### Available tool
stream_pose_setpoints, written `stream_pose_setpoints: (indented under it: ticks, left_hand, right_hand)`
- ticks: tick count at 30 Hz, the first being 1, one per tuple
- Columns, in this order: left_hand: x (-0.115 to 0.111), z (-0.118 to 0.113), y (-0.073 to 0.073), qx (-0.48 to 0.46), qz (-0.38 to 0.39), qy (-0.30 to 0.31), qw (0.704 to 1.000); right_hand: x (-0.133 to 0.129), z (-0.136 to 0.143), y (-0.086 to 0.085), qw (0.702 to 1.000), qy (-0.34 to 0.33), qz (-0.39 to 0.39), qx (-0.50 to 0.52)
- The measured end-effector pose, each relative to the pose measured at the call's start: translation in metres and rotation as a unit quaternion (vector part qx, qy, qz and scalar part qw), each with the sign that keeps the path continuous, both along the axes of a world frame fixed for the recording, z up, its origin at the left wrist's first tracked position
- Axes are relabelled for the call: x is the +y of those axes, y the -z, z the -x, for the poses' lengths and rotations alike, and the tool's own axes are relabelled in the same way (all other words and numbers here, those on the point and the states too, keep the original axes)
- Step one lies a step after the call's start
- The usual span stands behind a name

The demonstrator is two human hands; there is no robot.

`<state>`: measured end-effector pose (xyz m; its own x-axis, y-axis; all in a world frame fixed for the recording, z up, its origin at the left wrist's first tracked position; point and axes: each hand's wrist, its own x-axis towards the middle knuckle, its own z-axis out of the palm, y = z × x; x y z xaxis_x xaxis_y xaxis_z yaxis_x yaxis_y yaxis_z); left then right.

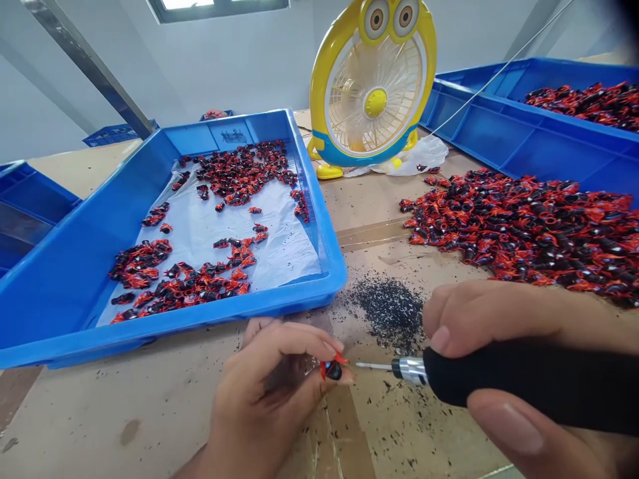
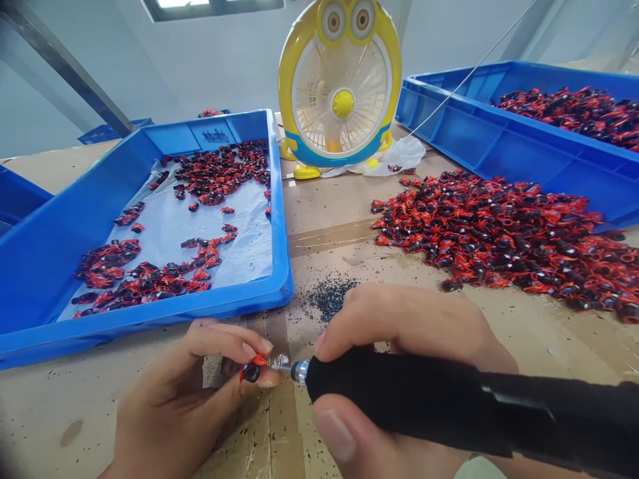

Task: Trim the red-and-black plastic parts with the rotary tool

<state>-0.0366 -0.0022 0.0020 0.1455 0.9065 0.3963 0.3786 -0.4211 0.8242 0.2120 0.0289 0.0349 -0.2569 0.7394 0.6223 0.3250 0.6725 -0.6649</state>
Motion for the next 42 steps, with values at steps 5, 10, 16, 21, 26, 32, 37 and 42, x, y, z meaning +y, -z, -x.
stream_pose_setpoints:
  ticks: [5, 10, 16, 21, 26, 32, 37, 42]
  left_hand:
    - [0.000, 0.000, 0.004, -0.007, 0.005, -0.016, 1.000]
    - [0.002, 0.000, 0.002, 0.050, -0.007, -0.021, 0.999]
    - [0.007, 0.000, 0.000, 0.095, -0.069, 0.002, 0.993]
    - [0.008, 0.001, -0.001, 0.089, -0.083, 0.030, 0.992]
    - [0.007, 0.000, 0.000, 0.080, -0.072, 0.038, 0.993]
    - [0.007, 0.001, 0.000, 0.086, -0.078, 0.042, 0.992]
    - [0.007, 0.001, 0.000, 0.090, -0.088, 0.045, 0.991]
    - [0.007, 0.003, -0.002, 0.132, -0.105, 0.055, 0.984]
  right_hand:
    - [0.002, 0.000, 0.001, 1.000, 0.002, 0.003, 0.000]
    - [0.003, 0.001, 0.000, 1.000, 0.001, 0.003, -0.003]
    - [0.004, 0.005, -0.004, 1.000, -0.015, 0.016, -0.007]
    - [0.006, 0.004, -0.004, 0.996, -0.076, 0.021, -0.034]
    - [0.009, 0.005, 0.000, 0.996, -0.085, 0.013, -0.017]
    - [0.006, 0.009, 0.004, 0.995, -0.102, -0.016, -0.005]
    - [0.002, 0.016, 0.008, 0.995, -0.091, -0.025, 0.016]
    - [0.005, 0.017, 0.007, 0.994, -0.109, -0.013, -0.022]
